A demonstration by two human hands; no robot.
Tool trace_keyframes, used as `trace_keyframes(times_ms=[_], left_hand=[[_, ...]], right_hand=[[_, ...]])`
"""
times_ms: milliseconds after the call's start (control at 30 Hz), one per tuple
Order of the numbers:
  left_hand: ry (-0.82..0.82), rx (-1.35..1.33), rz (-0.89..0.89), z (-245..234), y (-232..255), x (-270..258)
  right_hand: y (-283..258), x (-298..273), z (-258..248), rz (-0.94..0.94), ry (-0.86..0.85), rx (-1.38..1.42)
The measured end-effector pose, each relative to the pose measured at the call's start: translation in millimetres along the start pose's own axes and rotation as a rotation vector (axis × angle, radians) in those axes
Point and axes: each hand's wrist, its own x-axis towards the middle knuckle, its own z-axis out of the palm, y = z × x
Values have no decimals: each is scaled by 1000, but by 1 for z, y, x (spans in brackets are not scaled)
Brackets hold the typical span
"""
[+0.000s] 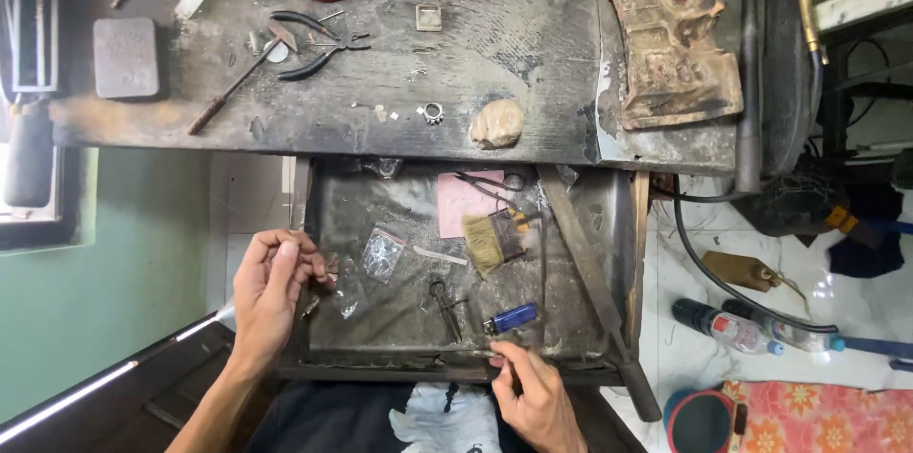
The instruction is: Using a jeweler's saw to cut a small metal component on a bench pin
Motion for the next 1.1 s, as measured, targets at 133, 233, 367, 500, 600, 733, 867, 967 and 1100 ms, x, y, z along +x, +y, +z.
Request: trace_keyframes(times_ms=[133, 233, 367, 500, 600, 733, 867, 967, 1100], left_hand=[[1, 165, 57, -1, 8, 2], [-247, 661, 163, 1, 11, 12], [-615, 1134, 505, 23, -11, 43], [-476, 1710, 806, 40, -49, 85], [-678, 1684, 605, 51, -30, 75], [-880, 1980, 680, 52, -24, 30], [-812, 1434, 809, 45, -20, 33], [-682, 1764, 975, 41, -27, 75], [-556, 1980, 1108, 40, -56, 132]], right_hand=[[-4, -10, 6, 4, 46, -38], [-7, -34, 21, 474, -13, -98], [21, -81, 47, 501, 57, -140], [1, -77, 47, 660, 110, -171], [15, -75, 39, 773, -116, -13], [-5, -61, 43, 720, 145, 26], [1, -57, 48, 670, 73, -114], [2, -68, 46, 652, 48, -38], [-18, -60, 35, 609, 87, 151]])
